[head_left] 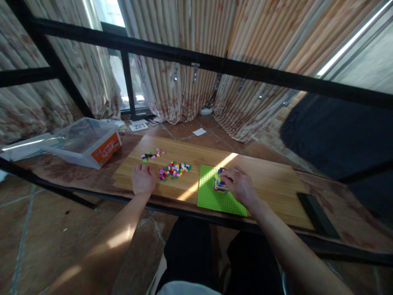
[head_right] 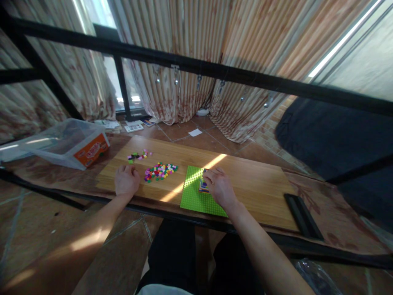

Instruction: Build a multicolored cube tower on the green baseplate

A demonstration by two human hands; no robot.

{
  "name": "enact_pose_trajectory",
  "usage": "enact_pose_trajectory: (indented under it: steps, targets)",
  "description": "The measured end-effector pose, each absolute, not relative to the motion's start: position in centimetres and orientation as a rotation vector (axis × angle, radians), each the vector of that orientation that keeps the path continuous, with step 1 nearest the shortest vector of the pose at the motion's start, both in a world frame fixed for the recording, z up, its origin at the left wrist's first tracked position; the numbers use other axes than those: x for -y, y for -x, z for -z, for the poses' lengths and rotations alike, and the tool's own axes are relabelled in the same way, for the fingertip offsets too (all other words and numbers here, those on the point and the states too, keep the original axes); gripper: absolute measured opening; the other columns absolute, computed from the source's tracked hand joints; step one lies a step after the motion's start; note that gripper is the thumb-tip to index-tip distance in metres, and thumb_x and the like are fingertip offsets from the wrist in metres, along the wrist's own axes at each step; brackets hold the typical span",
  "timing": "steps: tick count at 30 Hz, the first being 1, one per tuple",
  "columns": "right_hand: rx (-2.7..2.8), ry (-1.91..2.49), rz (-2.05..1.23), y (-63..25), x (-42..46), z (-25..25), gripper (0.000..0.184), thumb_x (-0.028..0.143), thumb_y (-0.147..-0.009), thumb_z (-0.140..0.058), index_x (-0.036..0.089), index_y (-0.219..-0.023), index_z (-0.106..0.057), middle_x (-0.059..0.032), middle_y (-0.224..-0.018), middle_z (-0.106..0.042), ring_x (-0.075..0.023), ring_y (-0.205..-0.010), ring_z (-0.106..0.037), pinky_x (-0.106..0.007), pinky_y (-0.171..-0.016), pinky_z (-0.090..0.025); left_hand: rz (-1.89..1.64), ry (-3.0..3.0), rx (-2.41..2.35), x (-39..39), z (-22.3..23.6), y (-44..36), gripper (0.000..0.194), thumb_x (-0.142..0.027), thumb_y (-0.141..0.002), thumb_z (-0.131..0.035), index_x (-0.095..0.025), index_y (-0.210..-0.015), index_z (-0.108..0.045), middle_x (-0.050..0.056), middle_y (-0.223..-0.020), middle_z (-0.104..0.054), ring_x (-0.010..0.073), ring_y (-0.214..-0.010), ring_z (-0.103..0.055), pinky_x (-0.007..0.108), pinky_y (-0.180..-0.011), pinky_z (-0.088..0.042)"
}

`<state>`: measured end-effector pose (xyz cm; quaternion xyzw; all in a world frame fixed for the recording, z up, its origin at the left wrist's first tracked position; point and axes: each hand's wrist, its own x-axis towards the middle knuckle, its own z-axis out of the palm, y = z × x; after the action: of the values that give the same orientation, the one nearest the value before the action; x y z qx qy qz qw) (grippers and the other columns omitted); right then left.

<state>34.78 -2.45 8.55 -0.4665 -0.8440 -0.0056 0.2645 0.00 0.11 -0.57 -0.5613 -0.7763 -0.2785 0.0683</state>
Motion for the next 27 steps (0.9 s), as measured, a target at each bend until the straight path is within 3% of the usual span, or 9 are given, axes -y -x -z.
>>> enact_pose_trajectory:
  steps: [18, 27]
  targets:
    - [2.236, 1.234, 0.038, -35.1, 3.1, -7.9, 0.023, 0.024, -0.094, -0.053, 0.023, -0.087, -0.074, -0.0055, -0.094, -0.069, -0.0209, -0.088, -0.058, -0.036, -0.081, -0.047, 0.823, 1.697, 2.342, 0.0, 0.6, 0.0, 0.026, -0.021, -0.085, -0.043, -0.014, -0.096, -0.065, 0.015, -0.099, -0.062, 0.0304, -0.099, -0.055, 0.041, -0.09, -0.043]
    - [2.168, 1.257, -0.085, -35.0, 2.6, -7.3, 0.026, 0.026, -0.093, -0.052, 0.026, -0.083, -0.075, -0.0059, -0.094, -0.067, -0.0225, -0.092, -0.058, -0.04, -0.083, -0.048, 0.815, 1.69, 2.359, 0.0, 0.5, -0.1, 0.027, -0.021, -0.085, -0.042, -0.015, -0.096, -0.066, 0.015, -0.098, -0.062, 0.0302, -0.099, -0.055, 0.041, -0.089, -0.042]
